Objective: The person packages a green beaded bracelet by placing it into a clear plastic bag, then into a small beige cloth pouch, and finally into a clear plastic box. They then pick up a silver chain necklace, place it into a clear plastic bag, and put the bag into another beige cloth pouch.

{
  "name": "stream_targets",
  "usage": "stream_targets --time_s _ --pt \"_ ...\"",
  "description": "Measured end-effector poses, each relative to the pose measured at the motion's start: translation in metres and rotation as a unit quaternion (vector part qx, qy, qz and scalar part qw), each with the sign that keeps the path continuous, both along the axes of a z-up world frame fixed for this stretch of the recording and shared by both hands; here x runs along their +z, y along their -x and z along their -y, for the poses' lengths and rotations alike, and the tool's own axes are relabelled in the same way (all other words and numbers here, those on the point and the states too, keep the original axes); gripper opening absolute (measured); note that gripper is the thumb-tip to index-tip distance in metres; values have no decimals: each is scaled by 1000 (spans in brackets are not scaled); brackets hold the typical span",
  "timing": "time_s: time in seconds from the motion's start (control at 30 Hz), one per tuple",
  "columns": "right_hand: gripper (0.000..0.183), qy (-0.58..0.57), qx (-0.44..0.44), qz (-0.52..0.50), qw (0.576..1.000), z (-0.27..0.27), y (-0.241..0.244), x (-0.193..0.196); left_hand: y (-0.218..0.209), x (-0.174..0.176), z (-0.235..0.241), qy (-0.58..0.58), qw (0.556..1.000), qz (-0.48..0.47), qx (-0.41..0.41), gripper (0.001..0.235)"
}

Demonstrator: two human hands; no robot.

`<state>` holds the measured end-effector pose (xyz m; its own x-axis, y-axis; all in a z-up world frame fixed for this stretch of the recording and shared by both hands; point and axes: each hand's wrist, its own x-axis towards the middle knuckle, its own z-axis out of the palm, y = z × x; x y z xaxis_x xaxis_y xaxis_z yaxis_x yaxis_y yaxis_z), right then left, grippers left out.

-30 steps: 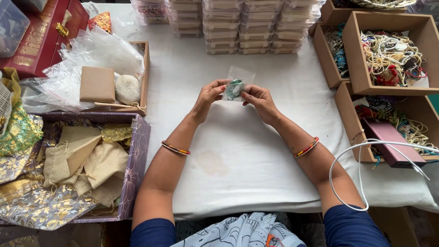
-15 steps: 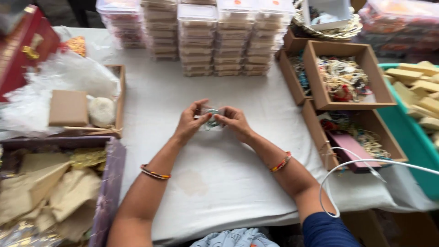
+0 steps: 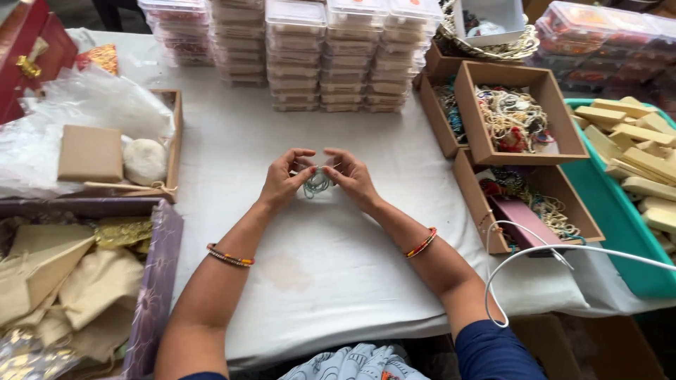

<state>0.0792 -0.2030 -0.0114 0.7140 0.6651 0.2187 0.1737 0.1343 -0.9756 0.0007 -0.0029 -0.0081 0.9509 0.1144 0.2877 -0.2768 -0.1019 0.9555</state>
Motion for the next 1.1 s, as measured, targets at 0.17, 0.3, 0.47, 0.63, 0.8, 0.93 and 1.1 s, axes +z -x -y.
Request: stream_targets --time_s 0.17,0.3,0.47,0.63,0.8,0.93,1.1 --pt "47 -33 -34 11 999 -2 0 2 4 7 -7 -25 999 17 22 34" --pt "52 -66 -41 87 993 2 14 30 13 24 2 -44 998 30 24 35" --pt "38 -64 -58 115 990 3 -9 -3 16 47 16 -121 990 56 45 41" --pt "16 -115 -81 19 990 4 -15 -6 3 37 16 -113 992 17 48 44" --pt "25 -60 -34 -30 997 5 -23 -7 -10 31 20 -210 971 -39 107 36" --pt "21 -84 10 -74 994 4 -22 -10 13 89 21 -325 924 -174 106 44" --pt "17 -71 -8 -51 996 0 -9 -4 50 131 -3 -463 833 -301 -11 76"
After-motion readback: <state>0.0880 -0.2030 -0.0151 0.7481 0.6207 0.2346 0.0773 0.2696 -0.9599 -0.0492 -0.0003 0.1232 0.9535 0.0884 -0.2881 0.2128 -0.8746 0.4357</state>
